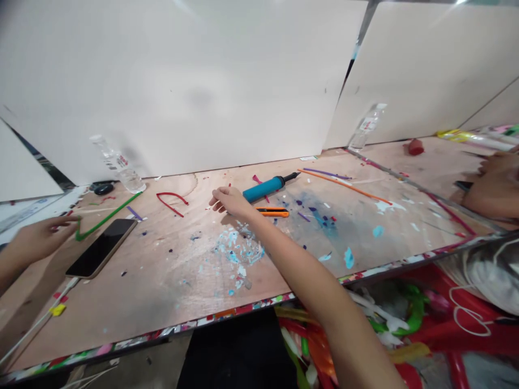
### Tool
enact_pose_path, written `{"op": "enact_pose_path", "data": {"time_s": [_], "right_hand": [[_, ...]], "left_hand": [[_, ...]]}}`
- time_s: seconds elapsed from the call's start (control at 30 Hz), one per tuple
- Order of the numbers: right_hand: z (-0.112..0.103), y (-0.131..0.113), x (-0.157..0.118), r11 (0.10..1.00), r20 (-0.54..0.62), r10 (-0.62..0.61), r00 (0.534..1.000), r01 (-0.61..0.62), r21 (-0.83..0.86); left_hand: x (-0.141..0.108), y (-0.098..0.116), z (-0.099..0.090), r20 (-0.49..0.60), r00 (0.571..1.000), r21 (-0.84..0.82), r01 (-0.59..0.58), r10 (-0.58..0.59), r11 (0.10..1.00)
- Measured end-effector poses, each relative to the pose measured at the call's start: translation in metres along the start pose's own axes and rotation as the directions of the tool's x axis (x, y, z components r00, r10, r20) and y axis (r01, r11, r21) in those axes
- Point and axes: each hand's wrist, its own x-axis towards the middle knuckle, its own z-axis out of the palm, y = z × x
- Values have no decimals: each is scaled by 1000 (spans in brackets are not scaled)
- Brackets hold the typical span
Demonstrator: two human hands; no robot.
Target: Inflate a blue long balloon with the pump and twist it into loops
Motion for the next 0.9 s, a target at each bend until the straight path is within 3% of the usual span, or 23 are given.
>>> {"op": "enact_pose_path", "data": {"time_s": [0.1,0.2,0.33,0.43,0.5,0.6,0.67,0.7,0.77,0.83,0.9], "right_hand": [[-3,-4,4,962,15,-137,990,137,-238],[6,-22,-19,790,124,-334,934,349,-503],[27,-71,-88,548,530,-439,726,683,-483],[27,-104,-129,572,739,-370,563,765,-296],[22,-111,-138,608,736,-346,582,736,-296],[18,-100,-130,651,702,-346,623,698,-298],[14,-89,-115,667,635,-374,675,672,-321],[10,-84,-104,673,576,-388,719,649,-356],[-5,-78,-76,686,402,-419,814,574,-447],[-32,-73,-41,721,156,-407,900,421,-551],[-66,-64,-5,769,58,-339,939,312,-558]], "left_hand": [[51,19,46,25,987,106,-159,158,981],[81,39,69,-6,977,46,-212,213,976],[102,77,89,-65,966,12,-249,249,968],[110,115,110,-158,875,-115,-476,457,872],[110,142,124,-132,815,-168,-580,565,797],[105,181,137,27,659,-248,-724,752,644],[99,201,141,104,583,-303,-753,806,584],[96,208,143,119,565,-313,-759,816,571],[91,220,146,112,589,-298,-749,800,592],[88,227,149,69,680,-286,-688,730,667],[90,231,151,57,767,-290,-600,640,745]]}}
